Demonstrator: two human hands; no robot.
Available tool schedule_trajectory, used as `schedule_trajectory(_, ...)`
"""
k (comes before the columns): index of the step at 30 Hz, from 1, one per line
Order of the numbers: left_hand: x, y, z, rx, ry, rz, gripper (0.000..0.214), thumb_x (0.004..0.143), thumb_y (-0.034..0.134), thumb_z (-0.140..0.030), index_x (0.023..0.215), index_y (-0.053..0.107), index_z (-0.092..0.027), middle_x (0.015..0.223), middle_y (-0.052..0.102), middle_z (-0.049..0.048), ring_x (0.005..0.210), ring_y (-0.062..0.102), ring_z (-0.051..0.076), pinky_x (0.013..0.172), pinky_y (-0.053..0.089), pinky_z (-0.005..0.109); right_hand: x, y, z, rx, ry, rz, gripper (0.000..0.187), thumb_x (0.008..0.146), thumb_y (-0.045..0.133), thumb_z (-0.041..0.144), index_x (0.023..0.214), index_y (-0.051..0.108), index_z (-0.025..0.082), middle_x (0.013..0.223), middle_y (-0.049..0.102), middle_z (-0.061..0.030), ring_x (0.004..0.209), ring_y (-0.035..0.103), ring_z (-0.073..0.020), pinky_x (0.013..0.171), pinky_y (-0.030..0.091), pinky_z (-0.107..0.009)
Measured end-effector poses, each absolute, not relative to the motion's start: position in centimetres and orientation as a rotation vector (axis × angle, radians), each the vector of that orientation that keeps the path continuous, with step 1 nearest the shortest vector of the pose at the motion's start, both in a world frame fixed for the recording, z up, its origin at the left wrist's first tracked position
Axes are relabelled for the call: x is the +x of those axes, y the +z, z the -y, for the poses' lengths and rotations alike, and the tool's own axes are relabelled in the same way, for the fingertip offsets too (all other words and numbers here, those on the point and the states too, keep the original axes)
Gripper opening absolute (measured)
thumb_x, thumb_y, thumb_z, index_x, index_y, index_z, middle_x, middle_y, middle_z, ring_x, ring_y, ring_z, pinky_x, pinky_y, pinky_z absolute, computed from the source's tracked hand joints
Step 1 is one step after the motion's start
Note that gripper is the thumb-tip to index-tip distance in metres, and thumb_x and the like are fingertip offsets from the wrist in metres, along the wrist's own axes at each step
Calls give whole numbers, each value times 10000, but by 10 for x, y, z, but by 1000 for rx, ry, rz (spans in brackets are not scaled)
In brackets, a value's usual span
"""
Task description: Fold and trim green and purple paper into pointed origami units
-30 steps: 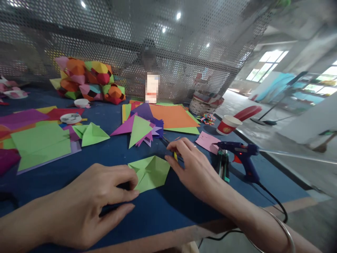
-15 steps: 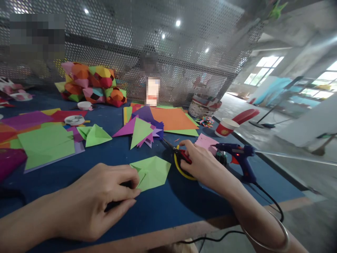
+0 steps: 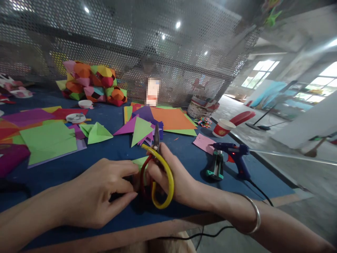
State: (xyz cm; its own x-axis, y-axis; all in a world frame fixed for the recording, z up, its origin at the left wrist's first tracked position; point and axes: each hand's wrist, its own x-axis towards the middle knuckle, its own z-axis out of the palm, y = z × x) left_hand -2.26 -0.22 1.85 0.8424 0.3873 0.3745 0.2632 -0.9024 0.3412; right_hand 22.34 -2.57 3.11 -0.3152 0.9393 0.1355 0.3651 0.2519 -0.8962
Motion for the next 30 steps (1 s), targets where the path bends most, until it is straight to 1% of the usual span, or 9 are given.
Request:
schedule_trajectory(4, -22, 19, 3, 2735, 672, -490, 380, 1106, 559, -134, 783, 738, -225, 869, 712, 27, 801, 720, 184, 654, 467, 332, 213, 36, 23, -1273, 1019, 1869, 348, 957, 645, 159, 1011, 341, 321, 718, 555, 102, 598, 541, -151, 584, 420, -269)
schedule_trajectory(7, -22, 19, 5, 2712, 631, -520, 367, 1128, 546, -140, 869, 787, -239, 930, 732, 21, 864, 732, 184, 700, 488, 333, 216, 40, 21, -1287, 1018, 1927, 359, 949, 654, 165, 1014, 337, 320, 717, 548, 111, 585, 522, -140, 576, 399, -261)
schedule_trajectory(10, -23, 20, 5, 2684, 616, -514, 370, 1147, 535, -144, 874, 766, -240, 983, 751, 12, 890, 736, 170, 723, 489, 331, 223, 42, 19, -1250, 1015, 1971, 333, 972, 633, 182, 1002, 332, 321, 698, 531, 126, 566, 506, -128, 566, 382, -252)
schedule_trajectory(16, -22, 20, 3, 2707, 624, -516, 362, 1155, 557, -146, 843, 722, -228, 965, 754, 16, 822, 734, 155, 678, 456, 328, 242, 40, 19, -1275, 1001, 1979, 259, 1021, 587, 213, 1012, 349, 315, 685, 629, 111, 565, 619, -143, 577, 425, -257)
schedule_trajectory(20, -22, 20, 4, 2722, 632, -519, 400, 1183, 527, -180, 858, 754, -235, 999, 767, 20, 812, 748, 150, 677, 465, 329, 261, 43, 21, -1383, 895, 1985, 251, 1044, 570, 212, 992, 348, 316, 659, 626, 108, 537, 617, -149, 572, 406, -265)
schedule_trajectory(23, -22, 20, 4, 2727, 645, -500, 404, 1178, 521, -170, 836, 728, -228, 960, 750, 15, 783, 730, 142, 655, 447, 325, 275, 55, 19, -1447, 852, 2096, 270, 1057, 577, 203, 978, 345, 317, 655, 628, 98, 545, 621, -160, 579, 396, -266)
schedule_trajectory(25, -21, 18, 2, 2730, 666, -480, 391, 1172, 530, -155, 826, 700, -222, 934, 735, 8, 768, 718, 136, 647, 434, 320, 280, 66, 14, -1606, 695, 2208, 169, 1089, 573, 197, 1014, 452, 288, 669, 664, 60, 581, 659, -186, 602, 395, -282)
schedule_trajectory(27, -20, 13, 0, 2733, 748, -435, 347, 1160, 550, -146, 850, 685, -223, 924, 730, 10, 769, 714, 144, 643, 430, 319, 281, 76, 9, -1888, 335, 2266, 42, 1124, 581, 200, 1112, 608, 230, 792, 775, -32, 718, 755, -237, 650, 406, -304)
schedule_trajectory(30, -19, 4, -4, 2766, 856, -384, 230, 1155, 575, -159, 974, 696, -232, 985, 750, 26, 823, 734, 178, 669, 460, 314, 281, 84, 0, -2201, -14, 2284, 178, 1121, 652, 210, 1268, 741, 164, 1041, 871, -168, 973, 846, -343, 733, 469, -340)
